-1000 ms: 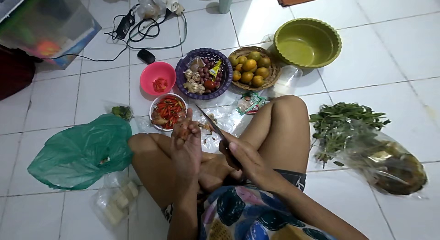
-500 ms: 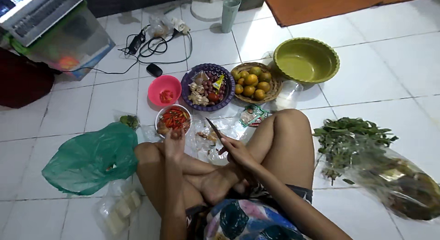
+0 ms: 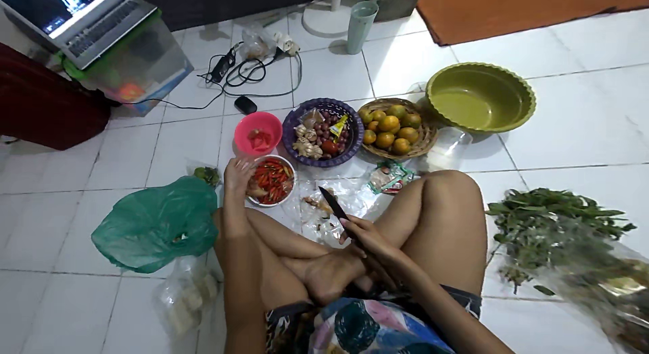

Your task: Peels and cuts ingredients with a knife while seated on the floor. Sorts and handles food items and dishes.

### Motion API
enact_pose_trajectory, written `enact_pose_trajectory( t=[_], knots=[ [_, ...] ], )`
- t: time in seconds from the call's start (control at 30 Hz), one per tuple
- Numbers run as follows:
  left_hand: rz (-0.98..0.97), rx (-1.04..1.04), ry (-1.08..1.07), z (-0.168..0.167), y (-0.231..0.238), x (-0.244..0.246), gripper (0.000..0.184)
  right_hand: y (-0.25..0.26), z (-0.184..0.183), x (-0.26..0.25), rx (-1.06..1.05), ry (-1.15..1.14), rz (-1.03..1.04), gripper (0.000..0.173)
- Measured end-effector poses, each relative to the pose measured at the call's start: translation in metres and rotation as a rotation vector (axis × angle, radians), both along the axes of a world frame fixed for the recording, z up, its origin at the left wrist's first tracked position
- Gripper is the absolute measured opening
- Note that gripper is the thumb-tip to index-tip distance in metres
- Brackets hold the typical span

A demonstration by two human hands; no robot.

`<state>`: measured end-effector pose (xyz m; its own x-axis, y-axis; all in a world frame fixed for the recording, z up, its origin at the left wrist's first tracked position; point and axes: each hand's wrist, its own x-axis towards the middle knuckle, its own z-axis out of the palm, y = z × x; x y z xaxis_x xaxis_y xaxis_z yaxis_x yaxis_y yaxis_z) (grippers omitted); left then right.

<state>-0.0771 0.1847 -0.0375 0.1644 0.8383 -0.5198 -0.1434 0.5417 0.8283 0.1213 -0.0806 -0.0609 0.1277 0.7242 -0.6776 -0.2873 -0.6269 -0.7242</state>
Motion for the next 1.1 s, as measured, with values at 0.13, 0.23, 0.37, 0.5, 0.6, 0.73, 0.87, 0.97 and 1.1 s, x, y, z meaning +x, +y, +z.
enact_pose_trajectory(
  t=[0.13,0.23,0.37,0.5,0.6,0.73,0.87,0.97,1.1],
  knots=[
    [0.121,0.053,0.117,-0.007,-0.013,-0.026,0.046,0.008,0.001,0.001,0.037,-0.098,0.017,0.025],
    [0.115,0.044,0.234,-0.001,-0.033,-0.036,0.044,0.019,0.005,0.000,0.062,-0.164,-0.035,0.020],
    [0.036,0.106,0.301,-0.012,-0.048,-0.045,0.041,0.031,0.007,0.000,0.058,-0.251,-0.022,0.016],
    [-0.047,0.216,0.385,-0.020,-0.054,-0.040,0.036,0.035,0.007,0.001,0.034,-0.304,0.013,0.010],
    [-0.137,0.462,0.616,-0.038,-0.055,-0.030,0.032,0.034,0.008,0.005,0.006,-0.299,0.017,0.018],
    [-0.469,0.709,0.971,-0.041,-0.047,-0.008,0.024,0.026,0.013,0.023,-0.023,-0.367,0.031,0.035],
    [-0.700,0.689,1.227,-0.041,-0.042,0.024,0.027,0.022,0.029,0.052,-0.049,-0.648,0.071,0.042],
    [-0.741,0.714,1.396,-0.059,-0.043,0.035,0.028,0.033,0.043,0.078,-0.012,-0.922,0.111,0.045],
    [-0.742,0.736,1.505,-0.072,-0.048,0.038,0.027,0.079,0.051,0.104,-0.009,-1.195,0.217,0.050]
  ],
)
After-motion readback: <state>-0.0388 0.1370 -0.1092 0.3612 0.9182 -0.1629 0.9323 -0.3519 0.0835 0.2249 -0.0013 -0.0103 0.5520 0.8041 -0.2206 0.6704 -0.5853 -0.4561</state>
